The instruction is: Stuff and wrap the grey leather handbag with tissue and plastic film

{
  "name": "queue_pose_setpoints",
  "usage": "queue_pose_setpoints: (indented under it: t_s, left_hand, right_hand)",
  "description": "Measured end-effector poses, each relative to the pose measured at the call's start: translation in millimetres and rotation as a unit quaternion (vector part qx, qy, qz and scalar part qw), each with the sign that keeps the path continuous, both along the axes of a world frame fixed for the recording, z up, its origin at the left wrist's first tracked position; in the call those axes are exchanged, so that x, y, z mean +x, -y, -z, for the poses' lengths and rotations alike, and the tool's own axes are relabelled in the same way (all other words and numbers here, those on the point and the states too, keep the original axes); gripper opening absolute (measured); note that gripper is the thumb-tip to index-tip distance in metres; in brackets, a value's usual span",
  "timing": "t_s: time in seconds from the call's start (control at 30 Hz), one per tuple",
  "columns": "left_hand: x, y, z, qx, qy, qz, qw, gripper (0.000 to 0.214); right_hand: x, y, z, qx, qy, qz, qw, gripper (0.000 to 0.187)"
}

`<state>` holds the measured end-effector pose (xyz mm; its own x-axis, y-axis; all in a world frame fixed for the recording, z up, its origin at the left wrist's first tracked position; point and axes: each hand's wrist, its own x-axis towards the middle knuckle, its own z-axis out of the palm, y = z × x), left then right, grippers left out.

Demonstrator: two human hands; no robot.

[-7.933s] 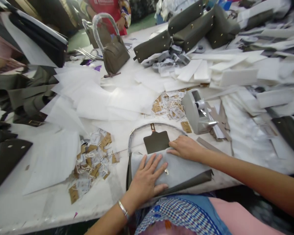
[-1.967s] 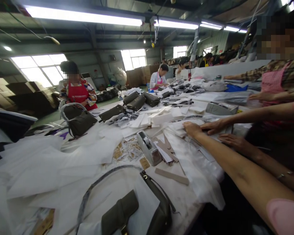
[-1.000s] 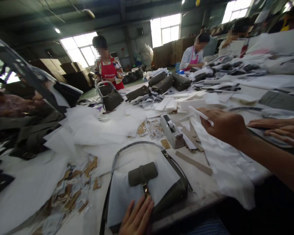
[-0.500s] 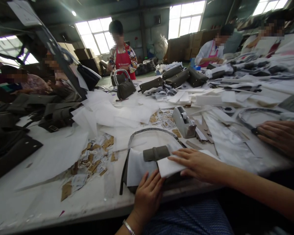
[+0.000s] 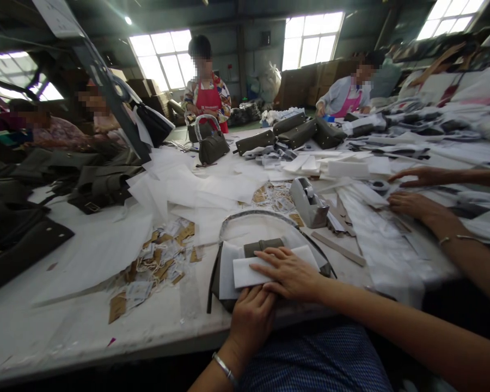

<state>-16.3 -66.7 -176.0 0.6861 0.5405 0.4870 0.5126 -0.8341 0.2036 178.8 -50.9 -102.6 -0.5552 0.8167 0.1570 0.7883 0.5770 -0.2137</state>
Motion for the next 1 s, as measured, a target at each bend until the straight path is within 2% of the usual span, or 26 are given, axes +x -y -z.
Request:
queue_pose_setpoints:
  t_s: [0.1, 0.17, 0.23, 0.37, 0.43, 0.5, 0.57, 0.6, 0.8, 1.0]
  left_hand:
    - [0, 1, 0.1, -0.003, -0.001, 0.004, 1.0, 0.027]
    - [0, 1, -0.6, -0.001, 0.0, 0.005, 1.0, 0.03]
    - [0, 1, -1.6, 0.001, -0.001, 0.003, 1.0, 0.032]
    - [-1, 0, -2.9, 0.005, -0.007, 0.004, 1.0, 0.04]
    - [-1, -1, -2.4, 0.017, -0.015, 0.013, 1.0, 0.048]
    - [-2, -2, -1.2, 0.026, -0.029, 0.021, 0.999, 0.052]
    - [-3, -3, 0.2, 0.024, -0.047, 0.021, 0.998, 0.054]
    - [-4, -2, 0.9, 0.021, -0.055, 0.019, 0.998, 0.055]
    - [-4, 0, -0.2, 0.007, -0.07, 0.011, 0.997, 0.057]
    - [-2, 1, -4.1, -0.041, -0.051, -0.002, 0.998, 0.06]
  right_hand:
    - [7, -2, 24.8, -0.021, -0.006, -0.012, 1.0, 0.055]
    - [10, -4, 27.6, -0.032, -0.012, -0.027, 0.999, 0.056]
    - [12, -8, 21.1, -0.048, -0.024, -0.038, 0.998, 0.059]
    - [16, -16, -6.3, -0.073, -0.06, -0.06, 0.994, 0.074]
    - [19, -20, -17.7, -0.058, -0.072, -0.032, 0.995, 0.081]
    - [22, -23, -23.0, -0.032, -0.092, 0.033, 0.995, 0.088]
    - [25, -24, -22.5, -0.018, -0.112, 0.081, 0.99, 0.095]
    - [25, -25, -20.8, -0.022, -0.115, 0.085, 0.989, 0.097]
    - [21, -26, -7.3, -0.112, -0.052, 0.013, 0.992, 0.094]
    - [20, -29, -4.2, -0.112, -0.033, -0.029, 0.993, 0.088]
